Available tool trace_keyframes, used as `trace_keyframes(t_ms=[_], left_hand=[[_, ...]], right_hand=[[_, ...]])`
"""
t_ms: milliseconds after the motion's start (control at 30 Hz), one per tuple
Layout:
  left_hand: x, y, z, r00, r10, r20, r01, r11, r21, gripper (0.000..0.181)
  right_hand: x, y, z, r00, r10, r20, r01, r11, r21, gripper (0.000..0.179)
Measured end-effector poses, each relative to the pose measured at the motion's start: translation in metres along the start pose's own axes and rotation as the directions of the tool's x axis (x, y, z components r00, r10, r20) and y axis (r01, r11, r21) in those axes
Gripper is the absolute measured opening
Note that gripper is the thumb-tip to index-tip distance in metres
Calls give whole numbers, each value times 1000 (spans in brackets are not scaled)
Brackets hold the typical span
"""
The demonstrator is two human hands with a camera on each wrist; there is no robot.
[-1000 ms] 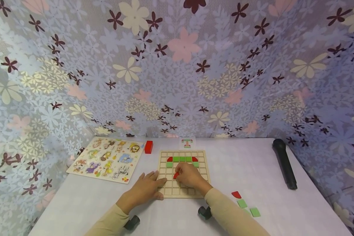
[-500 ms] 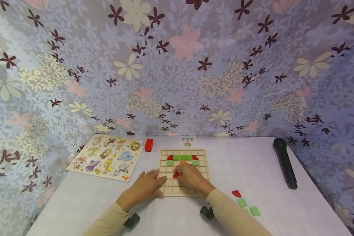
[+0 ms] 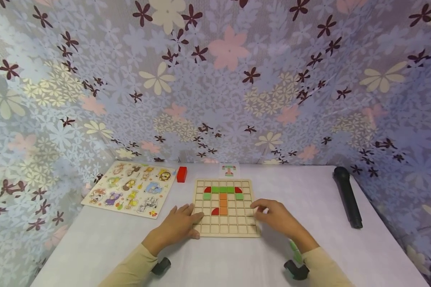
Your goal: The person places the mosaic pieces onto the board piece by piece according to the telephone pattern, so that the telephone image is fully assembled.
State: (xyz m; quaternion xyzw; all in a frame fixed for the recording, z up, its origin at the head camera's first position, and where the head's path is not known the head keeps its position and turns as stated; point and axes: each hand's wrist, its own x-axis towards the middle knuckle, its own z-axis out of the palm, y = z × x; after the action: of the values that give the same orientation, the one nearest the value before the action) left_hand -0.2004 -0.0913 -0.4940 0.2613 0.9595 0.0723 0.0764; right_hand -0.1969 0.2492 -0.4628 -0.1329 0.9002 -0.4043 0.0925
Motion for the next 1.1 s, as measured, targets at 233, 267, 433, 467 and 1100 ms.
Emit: trace_keyframes(t_ms=[233, 267, 433, 467, 1100], left_hand=[[0, 0, 2, 1000, 4, -7, -5, 1000, -19, 71], [0, -1, 3, 1000, 7, -10, -7, 1000, -18, 72], [1, 0, 4, 1000, 17, -15, -17, 1000, -22, 71], [0, 0, 3, 1000, 17, -16, -17, 1000, -22, 71], [-2, 1, 0, 1000, 17, -20, -18, 1000, -19, 70]], right_hand=[[-43, 48, -39, 981, 169, -95, -172, 985, -22, 41], [-46, 52, -41, 977, 195, -91, -197, 980, -17, 42], [-55, 64, -42, 944, 327, -53, -326, 945, 18, 54], [-55, 66, -40, 938, 344, -47, -343, 939, 24, 57], [-50, 66, -13, 925, 358, -124, -370, 926, -82, 45]])
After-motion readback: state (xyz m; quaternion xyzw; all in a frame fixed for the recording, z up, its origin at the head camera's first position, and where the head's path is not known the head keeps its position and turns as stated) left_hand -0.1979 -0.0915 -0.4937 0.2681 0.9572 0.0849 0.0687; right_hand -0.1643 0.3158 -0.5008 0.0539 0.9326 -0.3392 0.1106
